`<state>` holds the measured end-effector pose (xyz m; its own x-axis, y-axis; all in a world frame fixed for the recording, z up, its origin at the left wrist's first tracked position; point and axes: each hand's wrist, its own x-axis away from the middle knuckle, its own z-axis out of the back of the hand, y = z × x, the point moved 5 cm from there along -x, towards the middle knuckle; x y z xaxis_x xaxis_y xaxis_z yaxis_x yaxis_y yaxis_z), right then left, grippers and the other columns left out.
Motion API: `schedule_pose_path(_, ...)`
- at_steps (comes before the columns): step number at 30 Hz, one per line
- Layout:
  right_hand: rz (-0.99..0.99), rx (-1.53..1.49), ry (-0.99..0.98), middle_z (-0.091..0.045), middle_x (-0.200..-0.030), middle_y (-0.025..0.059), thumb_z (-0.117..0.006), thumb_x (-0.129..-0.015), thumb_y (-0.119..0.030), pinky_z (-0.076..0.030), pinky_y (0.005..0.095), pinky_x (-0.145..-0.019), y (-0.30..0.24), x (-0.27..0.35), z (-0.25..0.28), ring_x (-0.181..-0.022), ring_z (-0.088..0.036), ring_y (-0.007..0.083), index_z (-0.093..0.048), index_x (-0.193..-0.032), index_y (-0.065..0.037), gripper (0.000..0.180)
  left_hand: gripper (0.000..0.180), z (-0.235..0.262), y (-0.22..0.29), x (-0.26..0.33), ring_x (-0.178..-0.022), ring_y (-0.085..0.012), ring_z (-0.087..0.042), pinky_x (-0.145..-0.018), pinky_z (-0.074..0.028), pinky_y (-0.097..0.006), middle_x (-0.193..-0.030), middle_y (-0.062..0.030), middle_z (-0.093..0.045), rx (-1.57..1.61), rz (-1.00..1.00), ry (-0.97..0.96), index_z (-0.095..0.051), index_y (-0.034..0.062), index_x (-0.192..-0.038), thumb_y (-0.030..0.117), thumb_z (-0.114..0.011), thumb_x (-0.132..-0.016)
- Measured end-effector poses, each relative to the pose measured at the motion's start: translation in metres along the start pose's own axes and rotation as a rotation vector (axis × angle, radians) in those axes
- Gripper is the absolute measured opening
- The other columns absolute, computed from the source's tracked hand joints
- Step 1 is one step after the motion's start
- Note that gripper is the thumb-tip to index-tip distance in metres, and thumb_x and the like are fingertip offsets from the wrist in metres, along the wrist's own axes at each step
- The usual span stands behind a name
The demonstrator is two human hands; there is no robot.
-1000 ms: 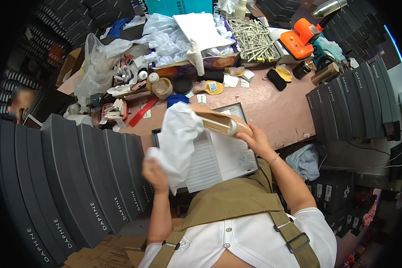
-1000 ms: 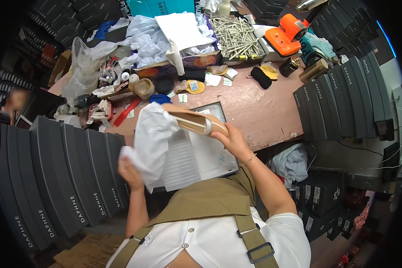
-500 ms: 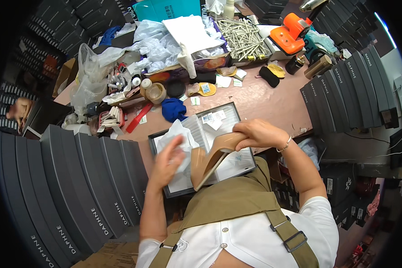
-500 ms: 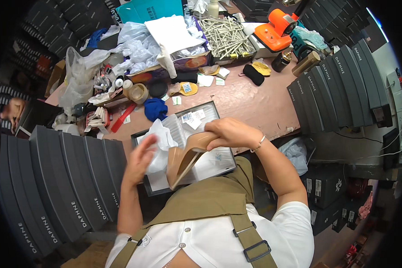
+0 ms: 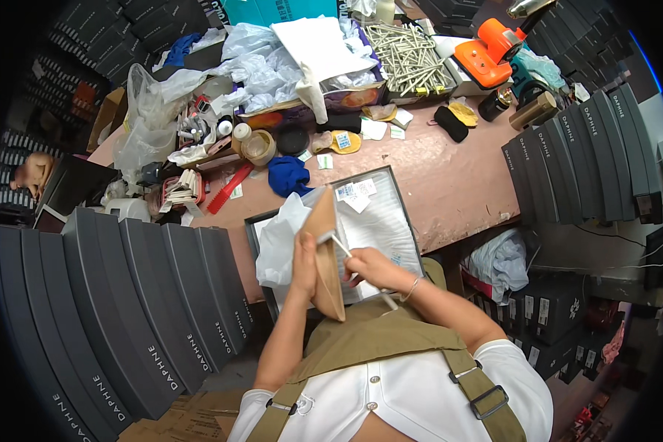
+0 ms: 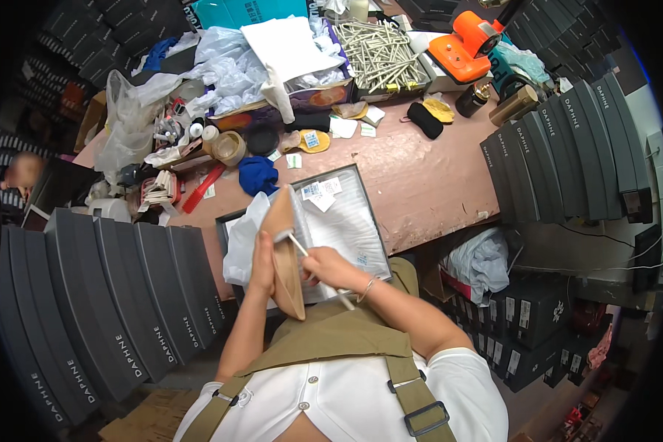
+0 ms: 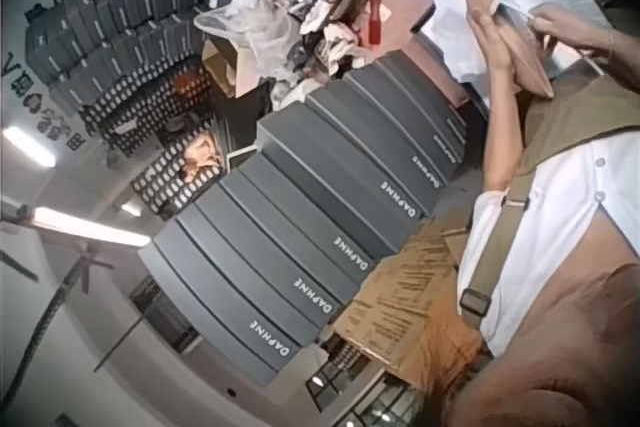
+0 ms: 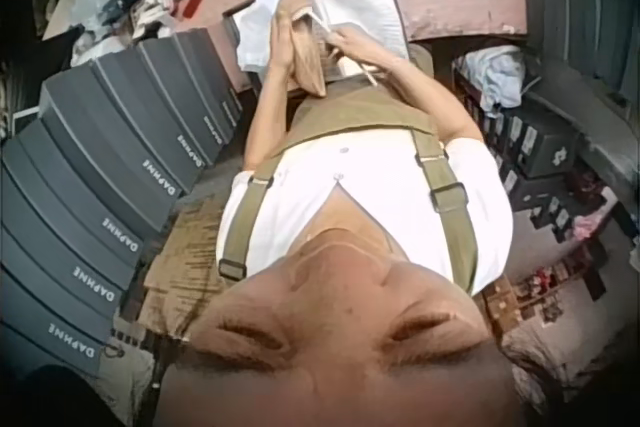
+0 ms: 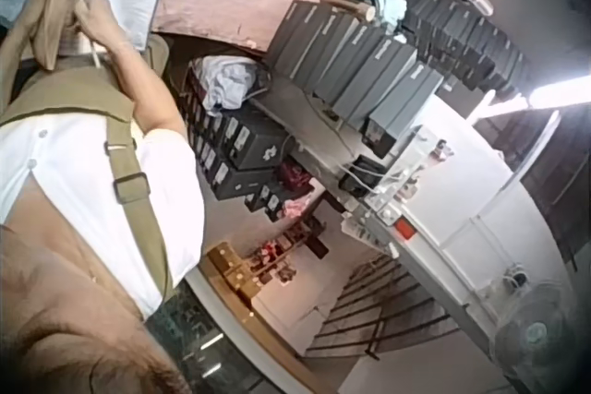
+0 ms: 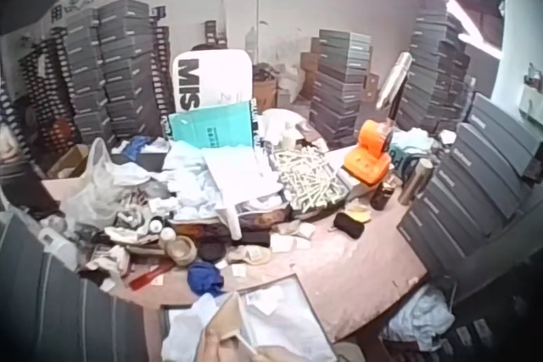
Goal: Packing a pair of high-heeled shoes into a shoebox with protective paper.
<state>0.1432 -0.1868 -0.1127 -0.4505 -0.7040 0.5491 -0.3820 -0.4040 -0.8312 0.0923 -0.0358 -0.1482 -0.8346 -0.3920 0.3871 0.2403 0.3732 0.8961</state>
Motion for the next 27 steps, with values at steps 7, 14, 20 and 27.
schedule_pose_path(7,0.204,1.105,0.491,-0.055,-0.094,0.0181,-0.057,-0.086,-0.02,-0.05,0.048,-0.065,0.014,-0.001,0.11,-0.078,-0.061,0.0383,-0.054,-0.095,-0.006,0.016,0.058,-0.024,0.049,-0.015,-0.133,-0.0368,-0.034,-0.109,-0.027,-0.04,-0.141,-0.026,-0.037,-0.58,-0.493,-0.022,-0.037,-0.0011,-0.138,0.035,-0.05,-0.095)
schedule_pose_path(14,0.464,0.983,0.482,-0.055,-0.089,0.013,-0.056,-0.083,-0.01,-0.049,0.0448,-0.065,0.031,0.015,0.115,-0.075,-0.059,0.0367,-0.055,-0.088,-0.007,0.006,0.05,-0.106,-0.022,-0.096,-0.133,-0.0439,-0.029,-0.11,-0.027,-0.045,-0.142,-0.0261,-0.035,-1.348,-0.43,-0.31,-0.048,0.0016,-0.129,0.028,-0.058,-0.088)
schedule_pose_path(20,0.223,-0.282,0.77,-0.05,-0.066,0.0018,-0.055,-0.092,-0.012,-0.037,0.0244,-0.045,0.096,0.027,0.165,-0.048,-0.045,0.0132,-0.051,-0.093,-0.008,0.006,0.031,-0.093,-0.019,-0.09,-0.102,-0.0383,-0.055,-0.091,-0.042,-0.043,-0.105,-0.0239,-0.058,-0.916,-0.565,-0.034,-0.054,-0.0038,-0.112,0.011,-0.057,-0.085)
schedule_pose_path(27,0.055,-0.68,0.905,-0.05,-0.068,0.0006,-0.052,-0.095,-0.024,-0.026,0.0198,-0.035,0.137,0.047,0.193,-0.044,-0.038,0.0045,-0.051,-0.09,-0.008,0.017,0.034,-0.11,-0.017,-0.029,-0.103,-0.0362,-0.055,-0.095,-0.038,-0.05,-0.109,-0.0204,-0.058,-1.455,-0.298,-0.631,-0.057,0.003,-0.114,0.017,-0.061,-0.083)
